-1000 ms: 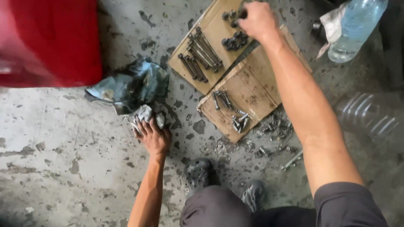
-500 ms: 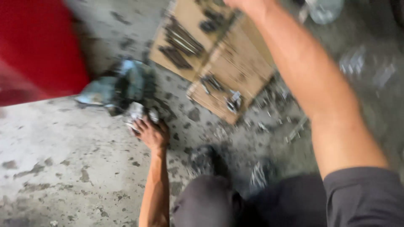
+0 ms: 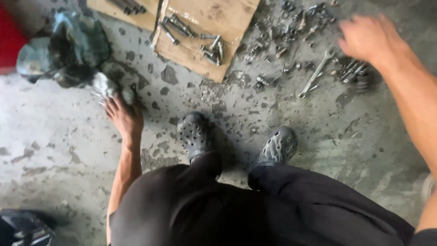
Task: Inspecting and sorting various bolts and small mechanical components on the floor of a garage.
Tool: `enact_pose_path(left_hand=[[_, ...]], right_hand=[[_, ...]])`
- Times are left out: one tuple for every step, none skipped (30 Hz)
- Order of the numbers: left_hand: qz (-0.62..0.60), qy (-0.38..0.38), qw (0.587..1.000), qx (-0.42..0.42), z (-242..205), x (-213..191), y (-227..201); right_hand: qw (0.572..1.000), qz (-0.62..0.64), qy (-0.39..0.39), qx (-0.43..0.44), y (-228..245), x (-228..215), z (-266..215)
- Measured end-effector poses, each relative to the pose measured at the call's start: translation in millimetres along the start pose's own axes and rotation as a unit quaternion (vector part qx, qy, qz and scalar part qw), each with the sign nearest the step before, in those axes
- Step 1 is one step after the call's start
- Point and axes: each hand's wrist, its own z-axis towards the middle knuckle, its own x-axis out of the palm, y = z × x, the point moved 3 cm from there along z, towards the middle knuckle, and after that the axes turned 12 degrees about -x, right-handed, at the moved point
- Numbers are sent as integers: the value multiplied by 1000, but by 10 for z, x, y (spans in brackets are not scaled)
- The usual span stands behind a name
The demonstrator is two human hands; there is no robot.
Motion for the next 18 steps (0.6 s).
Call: enact_pose_path(left_hand=[[5,37,999,40,-183,11,64],[9,74,994,79,-359,21,131],[9,71,995,71,-661,-38,162],[31,109,992,52,-963,-62,199],[56,149,987,32,-1294,-123,277],[59,146,987,22,-1474,-168,249],[69,165,984,11,-1613,-184,207],[78,183,980,0,-1753,-190,154],[81,184,980,-4,-1732,-311,82],[99,206,973,7,-1722,-412,-3],[116,229,966,22,-1680,-497,-99],[118,231,965,24,-1528,-636,-245],[153,290,945,14,-1402,-723,-395],[187,347,919,3,-1283,-811,-550],[189,348,918,6,-1139,-925,-689],[175,345,921,33,-999,-1041,-848],[160,342,924,62,-866,-1147,-1014],[162,343,923,65,-730,-1261,-1166]], right_hand=[[996,15,72,40,-140,292,-261],[986,28,144,81,-283,582,-511],[987,24,142,72,-410,728,-671],[987,39,129,84,-549,874,-822],[987,58,117,92,-643,1057,-956],[988,57,116,81,-789,1205,-981],[991,64,87,84,-946,1345,-1016],[992,72,59,87,-1115,1490,-1048],[992,75,60,83,-1380,1766,-994],[992,95,7,86,-1656,2021,-940],[988,114,-47,95,-1921,2278,-965],[987,117,-45,97,-1962,2268,-877],[988,118,-77,70,-2013,2234,-806],[986,120,-108,42,-2069,2203,-741],[986,122,-108,45,-1856,1773,-568],[988,121,-80,53,-1509,1319,-442],[990,118,-52,63,-1049,824,-399],[989,120,-51,67,-782,586,-389]])
